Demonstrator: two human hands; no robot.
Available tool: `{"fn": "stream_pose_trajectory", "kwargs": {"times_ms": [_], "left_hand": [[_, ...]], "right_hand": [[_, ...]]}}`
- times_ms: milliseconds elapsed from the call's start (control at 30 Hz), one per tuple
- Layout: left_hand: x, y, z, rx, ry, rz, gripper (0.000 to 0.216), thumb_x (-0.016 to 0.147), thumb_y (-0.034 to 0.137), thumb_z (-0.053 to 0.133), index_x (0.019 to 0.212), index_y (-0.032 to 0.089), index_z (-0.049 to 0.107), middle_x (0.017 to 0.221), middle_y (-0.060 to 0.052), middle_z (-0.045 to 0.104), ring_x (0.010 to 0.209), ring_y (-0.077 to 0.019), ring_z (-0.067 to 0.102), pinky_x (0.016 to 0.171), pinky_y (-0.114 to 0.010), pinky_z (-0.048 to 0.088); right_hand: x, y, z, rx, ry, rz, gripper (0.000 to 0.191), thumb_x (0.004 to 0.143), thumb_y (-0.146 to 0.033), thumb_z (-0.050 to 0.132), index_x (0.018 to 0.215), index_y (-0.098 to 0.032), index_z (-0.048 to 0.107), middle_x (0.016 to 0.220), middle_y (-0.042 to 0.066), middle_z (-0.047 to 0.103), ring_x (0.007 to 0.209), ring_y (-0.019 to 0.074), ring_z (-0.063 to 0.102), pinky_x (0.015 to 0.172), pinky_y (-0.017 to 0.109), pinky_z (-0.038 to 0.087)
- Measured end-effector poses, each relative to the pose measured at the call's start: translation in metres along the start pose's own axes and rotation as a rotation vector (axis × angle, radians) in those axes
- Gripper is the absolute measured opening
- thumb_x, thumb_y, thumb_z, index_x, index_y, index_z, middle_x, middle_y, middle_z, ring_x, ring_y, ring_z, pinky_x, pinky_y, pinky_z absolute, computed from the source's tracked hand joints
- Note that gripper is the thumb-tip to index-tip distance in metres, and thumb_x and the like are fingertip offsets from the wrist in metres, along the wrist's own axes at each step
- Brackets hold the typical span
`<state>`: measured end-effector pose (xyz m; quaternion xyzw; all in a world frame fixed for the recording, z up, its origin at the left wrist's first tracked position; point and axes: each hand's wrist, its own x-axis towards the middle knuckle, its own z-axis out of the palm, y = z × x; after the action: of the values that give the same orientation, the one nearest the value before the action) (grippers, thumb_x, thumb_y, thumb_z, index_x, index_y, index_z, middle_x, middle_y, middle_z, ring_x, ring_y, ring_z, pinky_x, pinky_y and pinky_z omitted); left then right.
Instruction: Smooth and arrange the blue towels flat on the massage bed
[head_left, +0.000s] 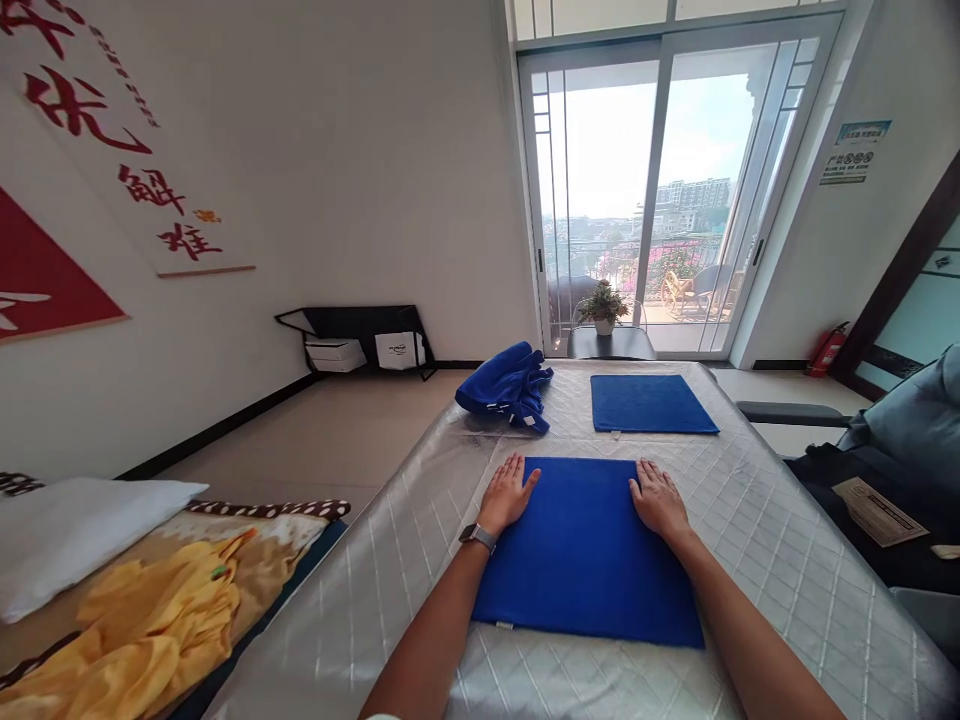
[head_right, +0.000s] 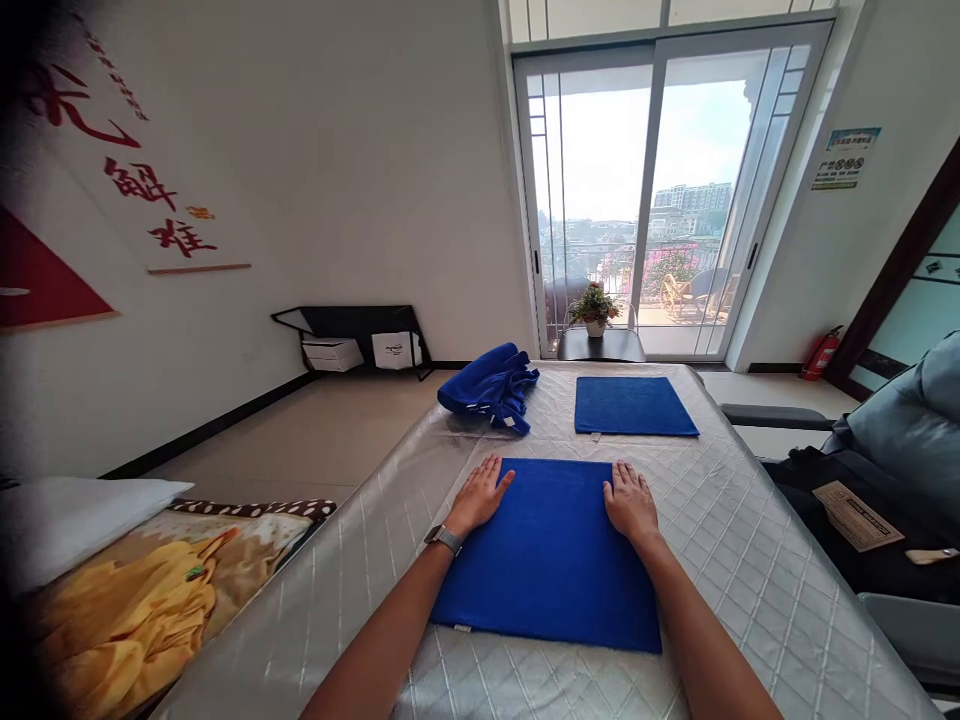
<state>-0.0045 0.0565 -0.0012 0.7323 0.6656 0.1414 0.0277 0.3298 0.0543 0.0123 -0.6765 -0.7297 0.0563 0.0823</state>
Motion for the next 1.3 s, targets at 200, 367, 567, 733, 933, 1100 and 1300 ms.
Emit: {"fn": "stream_pose_trajectory", "kwargs": {"times_ms": [200,367,567,733,933,1100,1300], "left_hand": [[-0.001,-0.001,0.000,-0.025,0.028,-0.003,0.085,0.098,0.068,0.009,0.155,0.008,0.032,0.162,-0.016,0.028,0.151,-0.0267,0.023,0.123,-0.043,0.018],[-0.001,0.001,-0.001,-0.055,0.042,-0.014,0.085,0.098,0.070,0.012,0.155,0.011,0.033,0.161,-0.015,0.031,0.150,-0.0272,0.025,0.123,-0.044,0.018],[-0.003,0.003,-0.005,-0.068,0.047,-0.015,0.087,0.098,0.069,0.010,0.154,0.006,0.034,0.161,-0.017,0.030,0.150,-0.0282,0.024,0.123,-0.044,0.018],[-0.004,0.004,-0.008,-0.082,0.044,-0.015,0.088,0.097,0.070,0.010,0.154,0.007,0.034,0.160,-0.017,0.031,0.150,-0.0289,0.025,0.122,-0.044,0.019],[-0.004,0.003,-0.005,-0.075,0.059,-0.012,0.086,0.098,0.069,0.011,0.154,0.008,0.033,0.160,-0.018,0.032,0.150,-0.0289,0.026,0.122,-0.046,0.019],[-0.003,0.002,-0.002,-0.050,0.061,-0.009,0.086,0.099,0.068,0.013,0.153,0.004,0.034,0.160,-0.019,0.031,0.150,-0.0291,0.025,0.122,-0.044,0.019],[-0.001,0.000,0.001,-0.017,0.064,0.006,0.085,0.099,0.068,0.013,0.153,0.007,0.035,0.160,-0.018,0.032,0.150,-0.0283,0.027,0.122,-0.044,0.019]], "right_hand": [[0.000,-0.001,-0.001,-0.027,0.002,0.003,0.065,0.101,-0.043,0.020,0.159,-0.013,0.022,0.165,0.006,0.023,0.152,0.0181,0.015,0.122,0.037,0.008],[0.000,-0.002,-0.002,-0.048,0.004,0.007,0.065,0.101,-0.042,0.020,0.159,-0.013,0.022,0.165,0.006,0.023,0.152,0.0178,0.016,0.122,0.037,0.010],[-0.001,-0.004,-0.002,-0.065,0.013,0.010,0.064,0.101,-0.042,0.021,0.158,-0.013,0.024,0.164,0.006,0.024,0.152,0.0177,0.016,0.122,0.036,0.010],[-0.004,-0.007,-0.005,-0.066,0.008,0.007,0.063,0.102,-0.041,0.020,0.158,-0.013,0.023,0.164,0.006,0.024,0.152,0.0176,0.015,0.122,0.036,0.011],[-0.011,-0.015,-0.017,-0.085,0.016,0.024,0.063,0.101,-0.039,0.023,0.158,-0.012,0.023,0.165,0.008,0.022,0.152,0.0186,0.015,0.122,0.037,0.011],[-0.025,-0.017,-0.015,-0.104,0.007,0.059,0.064,0.102,-0.040,0.021,0.159,-0.011,0.022,0.165,0.008,0.019,0.153,0.0199,0.012,0.123,0.039,0.011],[-0.042,-0.016,-0.003,-0.087,-0.037,0.031,0.069,0.102,-0.048,0.019,0.159,-0.010,0.020,0.165,0.007,0.018,0.153,0.0206,0.012,0.123,0.039,0.008]]}}
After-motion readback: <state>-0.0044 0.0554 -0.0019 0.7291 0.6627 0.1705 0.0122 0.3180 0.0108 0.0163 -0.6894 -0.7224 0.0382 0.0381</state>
